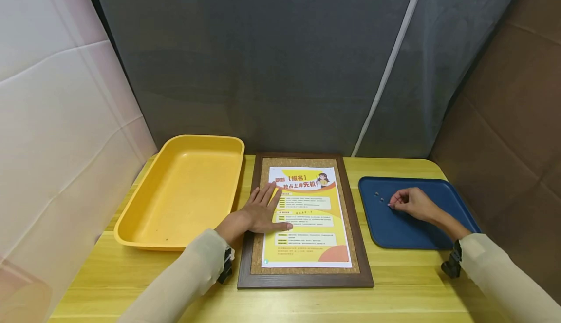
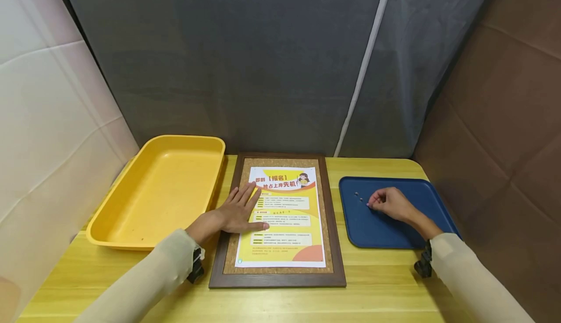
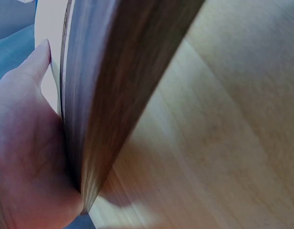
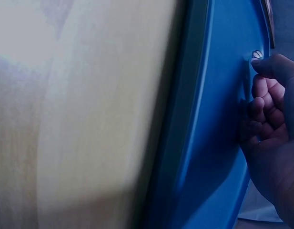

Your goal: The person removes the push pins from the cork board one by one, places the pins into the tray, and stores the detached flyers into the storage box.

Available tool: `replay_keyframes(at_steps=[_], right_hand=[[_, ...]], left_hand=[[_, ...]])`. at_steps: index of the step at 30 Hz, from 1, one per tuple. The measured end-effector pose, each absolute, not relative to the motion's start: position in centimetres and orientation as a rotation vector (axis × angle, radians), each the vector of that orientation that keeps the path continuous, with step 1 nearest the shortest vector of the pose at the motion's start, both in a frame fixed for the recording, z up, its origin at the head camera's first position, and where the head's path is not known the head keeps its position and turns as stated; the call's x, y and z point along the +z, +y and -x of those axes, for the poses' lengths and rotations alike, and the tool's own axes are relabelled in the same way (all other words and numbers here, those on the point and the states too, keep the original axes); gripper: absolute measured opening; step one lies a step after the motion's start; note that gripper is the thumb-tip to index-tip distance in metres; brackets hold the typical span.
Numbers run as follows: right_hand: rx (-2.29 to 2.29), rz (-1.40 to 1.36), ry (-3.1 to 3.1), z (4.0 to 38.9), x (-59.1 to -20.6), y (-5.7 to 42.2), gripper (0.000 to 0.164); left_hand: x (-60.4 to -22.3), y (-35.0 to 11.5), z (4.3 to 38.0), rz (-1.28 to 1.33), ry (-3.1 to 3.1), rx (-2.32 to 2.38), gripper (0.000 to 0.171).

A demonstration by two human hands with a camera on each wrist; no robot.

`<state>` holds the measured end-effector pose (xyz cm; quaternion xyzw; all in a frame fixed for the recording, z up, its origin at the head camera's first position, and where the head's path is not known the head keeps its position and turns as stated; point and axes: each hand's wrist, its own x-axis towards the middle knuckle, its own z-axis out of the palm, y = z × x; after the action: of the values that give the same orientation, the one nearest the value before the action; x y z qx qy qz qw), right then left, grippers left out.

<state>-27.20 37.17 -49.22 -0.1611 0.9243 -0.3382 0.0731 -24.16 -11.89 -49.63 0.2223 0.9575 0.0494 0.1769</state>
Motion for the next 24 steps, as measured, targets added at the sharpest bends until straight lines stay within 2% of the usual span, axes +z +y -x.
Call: replay_keyframes(at_steps=[24], right_hand=[[-1.086,0.591,2.855,26.49,-48.55,36.41,0.004]], left_hand=[[-49.41,-11.81,24.14,-0.624,2.697,0.111,0.118]])
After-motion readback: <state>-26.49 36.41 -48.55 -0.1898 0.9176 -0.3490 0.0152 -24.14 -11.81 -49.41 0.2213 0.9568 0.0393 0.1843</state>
